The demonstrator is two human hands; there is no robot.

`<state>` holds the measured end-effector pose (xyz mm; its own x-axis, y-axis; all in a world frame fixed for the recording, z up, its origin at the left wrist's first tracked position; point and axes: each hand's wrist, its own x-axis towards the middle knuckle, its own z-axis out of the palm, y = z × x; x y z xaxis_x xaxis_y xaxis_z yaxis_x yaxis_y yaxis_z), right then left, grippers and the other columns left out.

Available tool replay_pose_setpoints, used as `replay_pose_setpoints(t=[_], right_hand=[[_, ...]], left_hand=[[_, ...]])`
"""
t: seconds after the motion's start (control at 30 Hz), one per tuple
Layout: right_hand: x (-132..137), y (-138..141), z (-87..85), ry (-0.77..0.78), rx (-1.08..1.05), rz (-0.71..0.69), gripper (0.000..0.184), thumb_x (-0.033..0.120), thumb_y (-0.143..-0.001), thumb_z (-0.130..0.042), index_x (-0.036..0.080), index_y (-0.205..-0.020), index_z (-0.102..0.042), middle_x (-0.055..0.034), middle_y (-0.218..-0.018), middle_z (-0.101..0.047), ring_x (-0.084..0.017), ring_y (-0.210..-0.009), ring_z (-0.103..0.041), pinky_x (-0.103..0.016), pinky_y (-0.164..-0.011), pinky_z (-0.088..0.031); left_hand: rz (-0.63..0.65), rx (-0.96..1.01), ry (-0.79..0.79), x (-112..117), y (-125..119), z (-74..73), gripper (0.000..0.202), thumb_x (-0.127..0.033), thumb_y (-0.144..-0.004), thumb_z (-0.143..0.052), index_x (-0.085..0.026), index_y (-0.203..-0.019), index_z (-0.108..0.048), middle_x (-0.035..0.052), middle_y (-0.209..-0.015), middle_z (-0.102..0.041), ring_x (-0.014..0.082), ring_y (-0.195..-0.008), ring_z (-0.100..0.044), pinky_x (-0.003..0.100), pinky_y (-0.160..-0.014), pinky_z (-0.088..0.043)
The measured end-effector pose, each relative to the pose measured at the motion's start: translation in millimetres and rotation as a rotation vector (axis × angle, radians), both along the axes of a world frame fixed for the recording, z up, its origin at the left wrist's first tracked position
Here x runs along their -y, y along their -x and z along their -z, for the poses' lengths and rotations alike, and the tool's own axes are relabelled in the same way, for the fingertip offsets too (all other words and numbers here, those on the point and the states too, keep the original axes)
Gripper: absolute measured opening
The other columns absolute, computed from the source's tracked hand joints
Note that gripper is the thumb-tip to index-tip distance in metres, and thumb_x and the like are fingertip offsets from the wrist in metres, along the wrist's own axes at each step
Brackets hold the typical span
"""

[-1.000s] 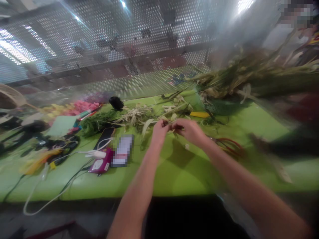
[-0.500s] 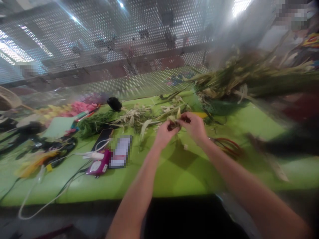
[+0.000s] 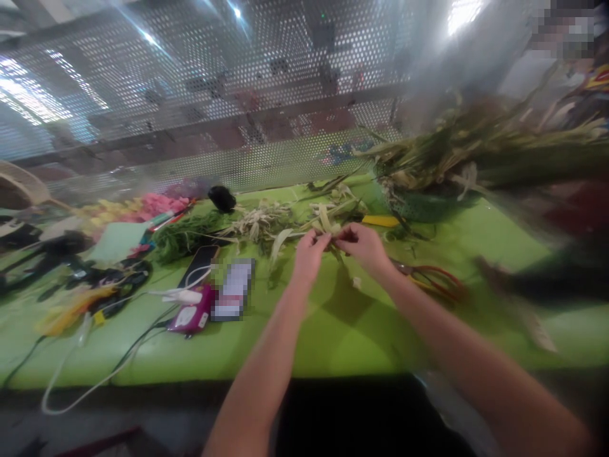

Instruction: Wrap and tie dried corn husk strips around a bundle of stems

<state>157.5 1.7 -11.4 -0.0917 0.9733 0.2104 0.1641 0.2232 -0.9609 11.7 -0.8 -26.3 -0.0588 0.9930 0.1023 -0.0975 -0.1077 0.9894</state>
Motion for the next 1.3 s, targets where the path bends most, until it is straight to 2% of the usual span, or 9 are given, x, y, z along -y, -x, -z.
replay_pose_setpoints(t=[0.1, 0.2, 0.4, 0.53, 0.6, 0.7, 0.93, 1.2, 1.3], right_hand=[[-1.8, 0.6, -0.1, 0.197, -0.151, -0.078, 0.037, 0.052, -0.066, -0.075, 0.018, -0.073, -0.064, -0.0011, -0.067, -0.062, -0.010, -0.052, -0.045, -0.025, -0.049, -0.036], [-2.3, -0.1, 0.3, 0.229, -0.267, -0.063, 0.037, 0.053, -0.066, -0.075, 0.018, -0.076, -0.065, 0.0001, -0.068, -0.060, -0.007, -0.049, -0.037, -0.024, -0.046, -0.030], [-2.5, -3.6, -2.0, 0.023, -0.191, 0.098, 0.027, 0.045, -0.070, -0.072, 0.021, -0.083, -0.070, -0.0014, -0.075, -0.065, -0.012, -0.060, -0.050, -0.026, -0.056, -0.040], [1.2, -4.4, -5.2, -0.252, 0.042, 0.015, 0.015, 0.035, -0.078, -0.067, 0.022, -0.080, -0.074, -0.0040, -0.084, -0.069, -0.019, -0.078, -0.061, -0.031, -0.073, -0.047], [3.1, -3.8, -5.0, -0.307, 0.109, -0.022, 0.012, 0.031, -0.080, -0.065, 0.023, -0.081, -0.073, -0.0041, -0.086, -0.070, -0.019, -0.082, -0.062, -0.032, -0.078, -0.047], [3.4, -3.6, -3.3, -0.241, 0.104, 0.022, 0.010, 0.031, -0.078, -0.067, 0.021, -0.081, -0.068, -0.0024, -0.080, -0.068, -0.018, -0.075, -0.061, -0.030, -0.071, -0.046], [-4.7, -8.5, -0.6, -0.069, 0.047, 0.083, 0.038, 0.051, -0.067, -0.077, 0.021, -0.076, -0.055, 0.0013, -0.070, -0.059, -0.014, -0.064, -0.051, -0.026, -0.059, -0.040], [-3.0, -6.5, -7.8, 0.146, -0.056, -0.047, 0.049, 0.062, -0.059, -0.078, 0.019, -0.068, -0.057, 0.0022, -0.065, -0.055, -0.011, -0.060, -0.045, -0.025, -0.054, -0.033], [-2.1, -6.9, -8.8, 0.156, -0.160, -0.071, 0.047, 0.060, -0.059, -0.079, 0.019, -0.065, -0.057, 0.0037, -0.061, -0.051, -0.010, -0.057, -0.041, -0.025, -0.053, -0.032]], left_hand=[[0.029, 0.008, 0.012, -0.1, 1.2, 0.2, 0.025, -0.035, -0.076, -0.068, -0.015, -0.090, -0.067, 0.0011, -0.079, -0.064, 0.0112, -0.070, -0.053, 0.024, -0.069, -0.041], [0.074, -0.043, 0.024, -0.2, 3.0, -1.3, 0.021, -0.032, -0.077, -0.066, -0.016, -0.090, -0.067, 0.0007, -0.078, -0.063, 0.0108, -0.068, -0.051, 0.024, -0.066, -0.040], [0.031, -0.327, -0.020, 0.0, 4.4, -4.5, 0.008, -0.024, -0.074, -0.063, -0.017, -0.070, -0.061, -0.0013, -0.066, -0.056, 0.0123, -0.063, -0.045, 0.025, -0.062, -0.034], [0.026, -0.426, -0.118, 2.6, 2.0, -6.4, 0.004, -0.017, -0.072, -0.060, -0.018, -0.072, -0.064, 0.0005, -0.074, -0.061, 0.0156, -0.073, -0.050, 0.027, -0.069, -0.036], [0.047, -0.466, -0.143, 3.7, 0.4, -7.3, 0.006, -0.014, -0.071, -0.061, -0.018, -0.072, -0.065, 0.0012, -0.075, -0.062, 0.0167, -0.073, -0.050, 0.028, -0.071, -0.037], [0.108, -0.516, -0.147, 4.8, -1.2, -8.5, 0.005, -0.014, -0.069, -0.063, -0.017, -0.065, -0.062, 0.0004, -0.068, -0.058, 0.0158, -0.068, -0.047, 0.028, -0.068, -0.035], [0.194, -0.448, -0.124, 5.3, -0.9, -4.8, 0.012, -0.027, -0.075, -0.064, -0.016, -0.077, -0.064, -0.0013, -0.068, -0.054, 0.0131, -0.065, -0.045, 0.025, -0.063, -0.035], [0.217, -0.422, -0.170, 3.7, -1.8, -3.5, 0.022, -0.032, -0.084, -0.058, -0.017, -0.095, -0.071, 0.0063, -0.093, -0.068, 0.0191, -0.087, -0.058, 0.030, -0.083, -0.045], [0.238, -0.396, -0.150, 3.3, -1.8, -4.4, 0.021, -0.032, -0.084, -0.057, -0.018, -0.089, -0.073, 0.0063, -0.094, -0.070, 0.0201, -0.091, -0.060, 0.030, -0.084, -0.045]])
